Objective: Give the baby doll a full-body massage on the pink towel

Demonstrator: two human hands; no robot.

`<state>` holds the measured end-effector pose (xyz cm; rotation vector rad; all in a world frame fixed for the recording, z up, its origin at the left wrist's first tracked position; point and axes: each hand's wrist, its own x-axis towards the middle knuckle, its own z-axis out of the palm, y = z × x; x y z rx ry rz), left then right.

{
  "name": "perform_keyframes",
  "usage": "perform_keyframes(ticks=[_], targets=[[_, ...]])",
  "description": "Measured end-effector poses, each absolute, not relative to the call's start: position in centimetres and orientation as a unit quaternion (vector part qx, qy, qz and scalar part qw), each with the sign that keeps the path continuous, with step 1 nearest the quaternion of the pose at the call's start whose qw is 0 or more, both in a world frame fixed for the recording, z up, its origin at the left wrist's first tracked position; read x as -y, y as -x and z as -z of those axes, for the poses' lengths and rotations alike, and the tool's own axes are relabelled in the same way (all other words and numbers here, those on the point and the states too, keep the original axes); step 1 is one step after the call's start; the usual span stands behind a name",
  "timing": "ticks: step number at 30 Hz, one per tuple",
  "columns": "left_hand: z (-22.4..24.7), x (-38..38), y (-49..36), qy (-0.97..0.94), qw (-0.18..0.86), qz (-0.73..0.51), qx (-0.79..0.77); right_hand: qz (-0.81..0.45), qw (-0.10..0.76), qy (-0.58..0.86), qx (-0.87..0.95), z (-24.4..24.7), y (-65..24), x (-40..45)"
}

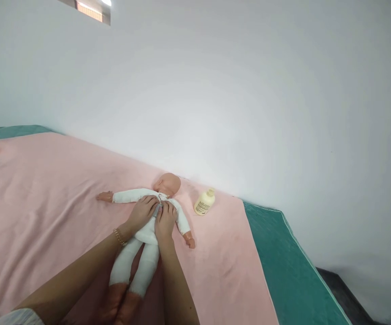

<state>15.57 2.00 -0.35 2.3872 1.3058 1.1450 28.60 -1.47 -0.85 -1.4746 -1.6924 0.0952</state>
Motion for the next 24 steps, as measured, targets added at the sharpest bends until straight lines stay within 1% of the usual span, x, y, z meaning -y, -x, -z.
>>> perform_keyframes(ticks=[9, 16, 24], targets=[[0.65, -2.14, -15.65, -0.803, 0.098, -0.381, -0.447, -0.054, 0.408, 0.6, 0.686, 1.1, -28.74, 0.97], [0.6, -1.93, -15.75, -0.798, 0.094, -0.379, -0.459, -0.039, 0.412, 0.595, 0.689, 1.2, -28.89, 1.15], [0.67, -1.98, -15.82, -0.793, 0.099, -0.374, -0.47, -0.039, 0.38, 0.612, 0.693, 1.35, -28.9, 0.88]])
